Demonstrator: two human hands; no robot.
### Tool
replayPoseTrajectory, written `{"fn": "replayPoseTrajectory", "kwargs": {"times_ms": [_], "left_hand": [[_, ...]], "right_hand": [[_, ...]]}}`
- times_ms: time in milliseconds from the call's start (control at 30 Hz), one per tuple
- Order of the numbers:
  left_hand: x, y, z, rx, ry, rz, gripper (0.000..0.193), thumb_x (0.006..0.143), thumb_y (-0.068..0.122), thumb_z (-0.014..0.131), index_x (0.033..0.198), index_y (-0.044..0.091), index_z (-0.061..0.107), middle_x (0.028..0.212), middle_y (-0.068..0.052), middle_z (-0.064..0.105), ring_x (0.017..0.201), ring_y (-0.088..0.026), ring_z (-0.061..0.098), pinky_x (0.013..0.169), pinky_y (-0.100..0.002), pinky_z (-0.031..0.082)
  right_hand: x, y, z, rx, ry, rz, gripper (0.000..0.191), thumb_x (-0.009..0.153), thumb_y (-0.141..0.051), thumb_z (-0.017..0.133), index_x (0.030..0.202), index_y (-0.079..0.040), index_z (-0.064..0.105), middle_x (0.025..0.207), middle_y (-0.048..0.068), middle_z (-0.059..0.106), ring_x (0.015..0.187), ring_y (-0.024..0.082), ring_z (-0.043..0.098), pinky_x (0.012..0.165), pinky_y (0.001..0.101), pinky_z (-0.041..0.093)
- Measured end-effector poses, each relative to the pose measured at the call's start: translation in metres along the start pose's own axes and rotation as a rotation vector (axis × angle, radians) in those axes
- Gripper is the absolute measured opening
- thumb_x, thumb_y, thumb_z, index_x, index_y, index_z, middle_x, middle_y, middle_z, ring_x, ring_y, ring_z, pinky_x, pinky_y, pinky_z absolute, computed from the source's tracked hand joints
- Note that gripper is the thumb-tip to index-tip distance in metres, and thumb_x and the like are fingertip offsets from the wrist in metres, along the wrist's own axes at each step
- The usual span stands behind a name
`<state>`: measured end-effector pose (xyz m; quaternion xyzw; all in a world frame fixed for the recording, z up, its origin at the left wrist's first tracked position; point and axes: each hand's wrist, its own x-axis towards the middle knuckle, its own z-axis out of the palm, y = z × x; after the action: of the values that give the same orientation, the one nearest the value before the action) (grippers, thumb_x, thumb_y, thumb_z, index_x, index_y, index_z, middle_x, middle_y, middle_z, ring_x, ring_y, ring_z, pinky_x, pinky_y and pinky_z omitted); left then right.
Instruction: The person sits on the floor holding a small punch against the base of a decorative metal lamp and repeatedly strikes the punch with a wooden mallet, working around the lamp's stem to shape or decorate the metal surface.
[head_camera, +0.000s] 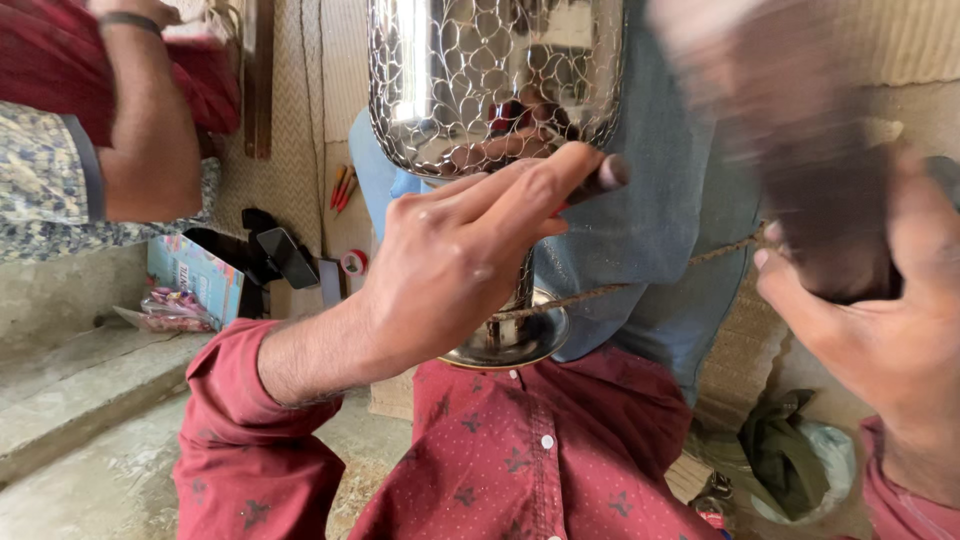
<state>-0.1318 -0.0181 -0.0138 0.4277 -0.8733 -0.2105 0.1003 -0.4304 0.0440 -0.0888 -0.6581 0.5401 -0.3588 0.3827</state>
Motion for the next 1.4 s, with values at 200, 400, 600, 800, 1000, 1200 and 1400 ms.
{"fn": "replayPoseTrajectory", "kwargs": {"times_ms": [200, 400, 600, 800, 1000, 1200, 1400], "left_hand": [[0.008, 0.001, -0.006, -0.060, -0.133, 0.013, 0.070, 0.089, -0.005, 0.064, 0.154, 0.008, 0.043, 0.120, -0.003, 0.071, 0.104, -0.021, 0.076, 0.081, -0.034, 0.062], [0.016, 0.003, -0.010, 0.002, -0.221, 0.144, 0.075, 0.080, -0.004, 0.060, 0.153, 0.004, 0.043, 0.142, -0.012, 0.065, 0.109, -0.030, 0.073, 0.082, -0.036, 0.061], [0.028, -0.001, -0.012, -0.063, -0.363, 0.198, 0.077, 0.080, -0.007, 0.061, 0.153, 0.008, 0.046, 0.139, -0.004, 0.071, 0.098, -0.027, 0.076, 0.077, -0.039, 0.062], [0.034, -0.005, -0.016, -0.092, -0.339, 0.328, 0.071, 0.080, -0.001, 0.065, 0.149, 0.007, 0.050, 0.133, -0.009, 0.071, 0.102, -0.029, 0.076, 0.074, -0.039, 0.062], [0.038, -0.004, -0.019, -0.016, -0.381, 0.272, 0.068, 0.081, 0.001, 0.065, 0.147, 0.000, 0.050, 0.111, -0.010, 0.073, 0.079, -0.030, 0.074, 0.061, -0.041, 0.059], [0.045, -0.002, -0.019, 0.053, -0.356, 0.424, 0.058, 0.083, 0.008, 0.067, 0.139, 0.003, 0.056, 0.111, -0.008, 0.073, 0.073, -0.028, 0.074, 0.058, -0.039, 0.058], [0.049, -0.003, -0.016, 0.065, -0.392, 0.486, 0.061, 0.079, 0.003, 0.069, 0.139, 0.005, 0.057, 0.096, -0.006, 0.074, 0.074, -0.025, 0.075, 0.062, -0.036, 0.059]], "right_hand": [[-0.028, 0.019, 0.019, -0.012, 0.066, 0.101, 0.081, 0.087, 0.007, 0.080, 0.158, -0.005, 0.044, 0.105, 0.016, 0.070, 0.089, 0.022, 0.072, 0.081, 0.0333, 0.058], [-0.045, 0.022, 0.039, 0.172, 0.174, 0.183, 0.076, 0.084, 0.005, 0.080, 0.150, 0.001, 0.042, 0.104, 0.016, 0.066, 0.090, 0.019, 0.068, 0.082, 0.0310, 0.056], [-0.061, 0.018, 0.065, 0.512, 0.314, 0.341, 0.069, 0.087, 0.005, 0.078, 0.144, -0.001, 0.040, 0.098, 0.008, 0.066, 0.085, 0.013, 0.066, 0.080, 0.0264, 0.057], [-0.080, 0.020, 0.075, 0.466, 0.357, 0.316, 0.059, 0.088, -0.001, 0.078, 0.135, -0.002, 0.042, 0.105, 0.007, 0.066, 0.088, 0.010, 0.067, 0.081, 0.0251, 0.056], [-0.097, 0.033, 0.083, 0.119, 0.124, 0.400, 0.074, 0.081, 0.008, 0.076, 0.148, 0.004, 0.044, 0.095, 0.009, 0.069, 0.084, 0.015, 0.069, 0.078, 0.0305, 0.056], [-0.114, 0.037, 0.103, 0.325, 0.325, 0.376, 0.073, 0.100, 0.007, 0.081, 0.152, 0.003, 0.031, 0.103, 0.009, 0.062, 0.087, 0.014, 0.063, 0.083, 0.0253, 0.054], [-0.121, 0.030, 0.115, 0.454, 0.583, 0.213, 0.088, 0.099, 0.003, 0.080, 0.158, -0.004, 0.015, 0.111, 0.010, 0.063, 0.091, 0.014, 0.067, 0.090, 0.0270, 0.057]]}}
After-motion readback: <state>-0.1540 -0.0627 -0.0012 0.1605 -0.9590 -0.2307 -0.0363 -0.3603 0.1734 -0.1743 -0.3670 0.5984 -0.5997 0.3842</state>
